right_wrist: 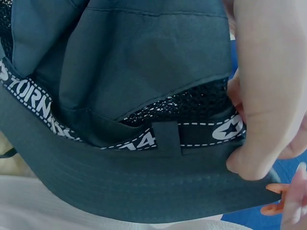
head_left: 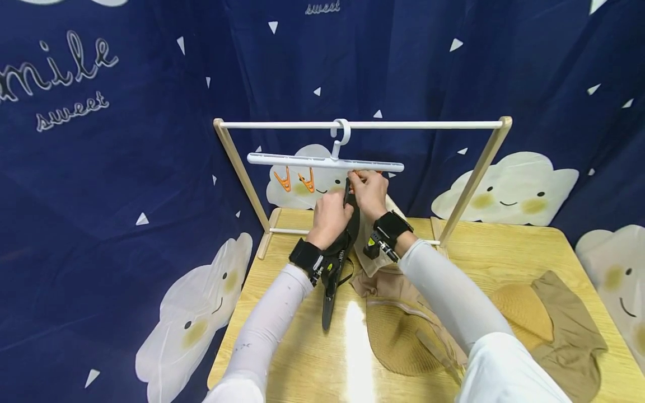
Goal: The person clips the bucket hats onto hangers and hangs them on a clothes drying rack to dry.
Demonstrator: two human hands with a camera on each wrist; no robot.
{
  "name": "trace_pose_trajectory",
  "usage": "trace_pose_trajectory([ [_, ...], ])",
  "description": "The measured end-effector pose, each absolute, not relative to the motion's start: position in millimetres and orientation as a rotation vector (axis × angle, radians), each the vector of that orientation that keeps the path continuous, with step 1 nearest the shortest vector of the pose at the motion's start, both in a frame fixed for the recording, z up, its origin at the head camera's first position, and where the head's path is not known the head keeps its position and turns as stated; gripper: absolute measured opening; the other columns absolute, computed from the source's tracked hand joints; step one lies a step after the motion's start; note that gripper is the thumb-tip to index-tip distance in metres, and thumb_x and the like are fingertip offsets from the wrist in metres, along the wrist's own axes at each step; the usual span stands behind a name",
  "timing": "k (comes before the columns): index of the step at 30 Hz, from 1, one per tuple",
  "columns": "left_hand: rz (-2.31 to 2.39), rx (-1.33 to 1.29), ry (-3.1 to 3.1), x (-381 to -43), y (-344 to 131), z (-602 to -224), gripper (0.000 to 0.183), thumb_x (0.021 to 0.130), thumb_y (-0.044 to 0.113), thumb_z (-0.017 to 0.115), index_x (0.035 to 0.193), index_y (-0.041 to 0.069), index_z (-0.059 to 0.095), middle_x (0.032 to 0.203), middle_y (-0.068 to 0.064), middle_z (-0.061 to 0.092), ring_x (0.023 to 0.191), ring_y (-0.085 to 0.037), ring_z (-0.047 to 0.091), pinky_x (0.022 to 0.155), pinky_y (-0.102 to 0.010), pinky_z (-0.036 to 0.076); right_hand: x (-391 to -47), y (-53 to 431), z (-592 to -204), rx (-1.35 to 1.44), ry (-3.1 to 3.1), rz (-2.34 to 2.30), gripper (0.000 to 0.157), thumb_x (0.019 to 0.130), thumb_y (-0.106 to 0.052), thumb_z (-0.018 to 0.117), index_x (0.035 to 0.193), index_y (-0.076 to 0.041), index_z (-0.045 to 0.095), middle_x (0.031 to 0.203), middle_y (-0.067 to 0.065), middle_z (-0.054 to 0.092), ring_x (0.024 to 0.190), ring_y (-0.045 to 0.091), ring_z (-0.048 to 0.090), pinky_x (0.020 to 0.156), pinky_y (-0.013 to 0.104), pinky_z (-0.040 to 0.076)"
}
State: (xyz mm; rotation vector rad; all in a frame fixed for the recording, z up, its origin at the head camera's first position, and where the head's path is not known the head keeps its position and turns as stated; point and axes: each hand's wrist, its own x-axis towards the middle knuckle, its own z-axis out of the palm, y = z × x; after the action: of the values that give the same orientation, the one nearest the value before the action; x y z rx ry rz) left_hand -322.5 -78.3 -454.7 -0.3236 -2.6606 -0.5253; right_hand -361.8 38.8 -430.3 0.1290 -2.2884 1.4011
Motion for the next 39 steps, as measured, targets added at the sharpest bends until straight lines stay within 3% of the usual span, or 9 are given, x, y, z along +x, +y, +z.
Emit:
trace_pose_trajectory([
  [6, -0.527, -0.324, -2.668, -321, -77, -455, 0.012, 0.094, 0.016, 0.075, 0.095, 0.006, 0.069, 0.092, -0.013, 0.070, 0.086, -0.037, 0.073, 0.073, -0.048, 0.060, -360, 38, -431, 0.109, -2.236, 1.469, 0.024, 0.099, -0.013, 0.071, 0.085, 0.003, 0.081, 0.080, 0.017, 0.074, 0.050, -0.009, 0.053, 0.056, 0.010, 0.043],
  [13, -0.496, -0.325, -2.695, -320, -74, -461, 0.013, 0.093, 0.017, 0.075, 0.100, 0.006, 0.071, 0.094, -0.014, 0.074, 0.085, -0.037, 0.074, 0.072, -0.048, 0.060, -358, 35, -433, 0.052, -2.217, 1.508, 0.025, 0.100, -0.015, 0.071, 0.082, 0.000, 0.081, 0.078, 0.016, 0.075, 0.049, -0.012, 0.052, 0.062, 0.010, 0.045],
  [16, -0.486, -0.334, -2.699, -320, -72, -464, 0.013, 0.094, 0.016, 0.075, 0.102, 0.006, 0.073, 0.095, -0.014, 0.074, 0.087, -0.035, 0.074, 0.074, -0.048, 0.059, -358, 34, -434, 0.043, -2.221, 1.504, 0.027, 0.099, -0.017, 0.072, 0.080, -0.001, 0.081, 0.074, 0.015, 0.075, 0.051, -0.007, 0.056, 0.065, 0.012, 0.046],
  [24, -0.543, -0.314, -2.625, -324, -69, -466, 0.013, 0.093, 0.015, 0.074, 0.102, 0.005, 0.074, 0.095, -0.012, 0.075, 0.088, -0.034, 0.074, 0.074, -0.048, 0.059, -358, 33, -434, 0.034, -2.209, 1.438, 0.028, 0.098, -0.020, 0.073, 0.076, -0.005, 0.081, 0.069, 0.011, 0.075, 0.068, 0.025, 0.074, 0.073, 0.025, 0.051],
  [31, -0.598, -0.295, -2.575, -324, -68, -465, 0.012, 0.096, 0.017, 0.071, 0.091, 0.006, 0.070, 0.087, -0.012, 0.072, 0.083, -0.034, 0.073, 0.073, -0.048, 0.058, -356, 33, -434, 0.048, -2.181, 1.415, 0.031, 0.097, -0.019, 0.074, 0.072, -0.001, 0.078, 0.073, 0.018, 0.069, 0.083, 0.036, 0.065, 0.077, 0.041, 0.047],
  [39, -0.629, -0.305, -2.548, -324, -66, -462, 0.016, 0.097, 0.015, 0.069, 0.084, 0.007, 0.067, 0.084, -0.012, 0.070, 0.082, -0.034, 0.072, 0.072, -0.047, 0.058, -357, 33, -437, 0.038, -2.203, 1.389, 0.024, 0.096, -0.022, 0.077, 0.100, 0.001, 0.083, 0.100, 0.025, 0.065, 0.101, 0.039, 0.057, 0.095, 0.046, 0.044],
])
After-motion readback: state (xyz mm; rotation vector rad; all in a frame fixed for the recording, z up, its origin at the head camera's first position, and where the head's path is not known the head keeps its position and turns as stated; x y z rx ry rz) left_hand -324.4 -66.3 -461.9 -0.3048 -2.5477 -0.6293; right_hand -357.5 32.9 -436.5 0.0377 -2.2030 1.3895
